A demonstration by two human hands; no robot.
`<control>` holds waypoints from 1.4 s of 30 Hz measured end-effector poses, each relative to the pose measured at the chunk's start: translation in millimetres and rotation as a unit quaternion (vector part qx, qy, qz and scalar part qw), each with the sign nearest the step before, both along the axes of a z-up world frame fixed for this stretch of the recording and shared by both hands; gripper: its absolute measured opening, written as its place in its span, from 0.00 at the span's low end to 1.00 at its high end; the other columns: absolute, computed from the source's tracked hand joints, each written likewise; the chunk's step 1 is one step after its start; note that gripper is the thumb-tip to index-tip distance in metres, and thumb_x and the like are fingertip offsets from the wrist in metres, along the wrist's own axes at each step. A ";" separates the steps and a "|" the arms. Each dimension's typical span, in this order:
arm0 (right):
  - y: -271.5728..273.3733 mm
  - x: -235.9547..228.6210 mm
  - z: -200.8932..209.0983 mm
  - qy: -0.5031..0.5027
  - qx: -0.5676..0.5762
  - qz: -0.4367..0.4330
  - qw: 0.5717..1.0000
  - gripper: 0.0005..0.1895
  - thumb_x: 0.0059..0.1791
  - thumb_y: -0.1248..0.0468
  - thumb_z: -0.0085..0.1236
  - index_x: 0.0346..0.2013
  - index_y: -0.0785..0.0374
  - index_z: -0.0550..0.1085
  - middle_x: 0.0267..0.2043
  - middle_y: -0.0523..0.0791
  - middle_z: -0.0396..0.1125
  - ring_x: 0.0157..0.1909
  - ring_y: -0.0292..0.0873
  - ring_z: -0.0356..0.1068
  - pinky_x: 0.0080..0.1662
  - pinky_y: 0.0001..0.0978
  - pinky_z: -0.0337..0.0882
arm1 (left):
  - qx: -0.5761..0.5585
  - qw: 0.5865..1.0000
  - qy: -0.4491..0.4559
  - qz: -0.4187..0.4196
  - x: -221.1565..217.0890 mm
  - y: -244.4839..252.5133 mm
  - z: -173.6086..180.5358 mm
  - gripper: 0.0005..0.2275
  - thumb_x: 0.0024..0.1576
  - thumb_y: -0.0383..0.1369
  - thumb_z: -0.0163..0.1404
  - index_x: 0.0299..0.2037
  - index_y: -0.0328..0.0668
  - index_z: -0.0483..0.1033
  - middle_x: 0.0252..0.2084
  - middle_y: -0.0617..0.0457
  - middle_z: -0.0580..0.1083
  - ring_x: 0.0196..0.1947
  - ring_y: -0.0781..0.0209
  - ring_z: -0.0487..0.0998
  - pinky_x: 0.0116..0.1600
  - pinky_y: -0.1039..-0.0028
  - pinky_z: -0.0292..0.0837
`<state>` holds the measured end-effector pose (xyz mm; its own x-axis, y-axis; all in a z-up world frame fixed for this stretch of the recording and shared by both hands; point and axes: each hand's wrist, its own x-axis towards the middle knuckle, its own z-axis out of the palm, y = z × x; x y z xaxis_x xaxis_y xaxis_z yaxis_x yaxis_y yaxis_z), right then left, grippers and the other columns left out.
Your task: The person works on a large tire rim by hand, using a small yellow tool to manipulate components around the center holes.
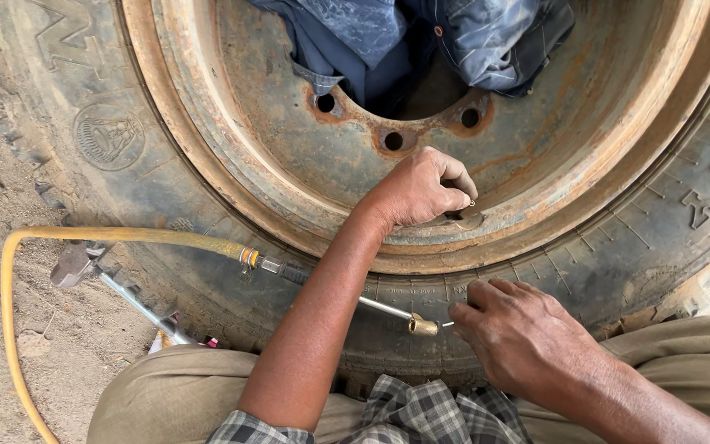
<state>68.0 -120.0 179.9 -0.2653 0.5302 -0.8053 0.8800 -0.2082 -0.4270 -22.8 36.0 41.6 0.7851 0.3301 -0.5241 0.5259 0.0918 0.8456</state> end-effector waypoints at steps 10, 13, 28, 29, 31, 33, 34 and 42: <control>-0.6 2.1 -0.8 -0.012 0.024 0.016 1.000 0.13 0.50 0.60 0.50 0.48 0.58 0.75 0.42 0.47 0.66 0.47 0.48 0.69 0.50 0.45 0.71 | 0.032 0.999 0.025 -0.021 4.5 -2.4 -0.8 0.07 0.46 0.30 0.56 0.32 0.45 0.87 0.31 0.53 0.84 0.30 0.66 0.83 0.40 0.72 0.80; -4.2 3.0 -3.7 -0.017 0.016 0.022 0.999 0.14 0.51 0.61 0.49 0.49 0.58 0.75 0.42 0.46 0.67 0.47 0.46 0.69 0.49 0.43 0.73 | 0.039 0.999 0.024 -0.023 5.3 -4.2 -2.2 0.07 0.46 0.30 0.56 0.32 0.45 0.87 0.31 0.53 0.84 0.30 0.66 0.83 0.40 0.72 0.80; 8.1 58.6 -35.1 -0.141 0.259 -0.186 0.937 0.10 0.53 0.61 0.58 0.44 0.61 0.82 0.33 0.45 0.75 0.32 0.43 0.76 0.37 0.37 0.78 | -0.002 0.999 -0.008 -0.037 1.9 0.2 -5.8 0.08 0.44 0.25 0.60 0.33 0.45 0.87 0.33 0.52 0.84 0.33 0.66 0.86 0.42 0.73 0.81; 7.5 57.8 -36.1 -0.144 0.270 -0.201 0.931 0.10 0.52 0.60 0.60 0.44 0.60 0.83 0.33 0.45 0.74 0.32 0.44 0.76 0.37 0.39 0.77 | -0.002 0.999 -0.010 -0.034 2.0 -0.5 -5.4 0.07 0.45 0.25 0.61 0.33 0.44 0.87 0.33 0.52 0.84 0.33 0.66 0.86 0.42 0.72 0.81; 9.1 55.4 -39.6 -0.150 0.291 -0.197 0.924 0.10 0.52 0.60 0.62 0.44 0.59 0.83 0.33 0.46 0.73 0.32 0.45 0.75 0.37 0.40 0.76 | 0.000 1.000 0.002 -0.026 3.0 -0.6 -4.6 0.07 0.45 0.25 0.61 0.32 0.45 0.87 0.33 0.52 0.84 0.33 0.66 0.86 0.42 0.72 0.81; 9.2 53.0 -41.2 -0.143 0.306 -0.198 0.920 0.10 0.52 0.61 0.62 0.45 0.59 0.83 0.32 0.46 0.72 0.32 0.45 0.74 0.37 0.41 0.75 | -0.004 1.000 0.015 -0.024 3.1 -4.2 -3.2 0.07 0.45 0.24 0.60 0.32 0.45 0.87 0.33 0.52 0.84 0.33 0.65 0.86 0.41 0.71 0.80; 12.6 53.7 -43.1 -0.132 0.318 -0.198 0.918 0.10 0.52 0.61 0.62 0.45 0.60 0.83 0.32 0.46 0.72 0.33 0.45 0.74 0.38 0.41 0.75 | 0.000 1.000 0.021 -0.021 4.0 -3.1 -2.4 0.07 0.45 0.24 0.60 0.32 0.46 0.87 0.33 0.52 0.84 0.33 0.65 0.86 0.41 0.71 0.80; 17.0 51.7 -51.3 -0.103 0.319 -0.170 0.927 0.10 0.52 0.62 0.63 0.45 0.62 0.82 0.32 0.45 0.71 0.32 0.45 0.73 0.37 0.40 0.74 | 0.023 0.999 0.004 -0.030 3.8 -3.1 -6.1 0.07 0.45 0.23 0.59 0.30 0.46 0.86 0.32 0.51 0.84 0.32 0.63 0.85 0.41 0.68 0.81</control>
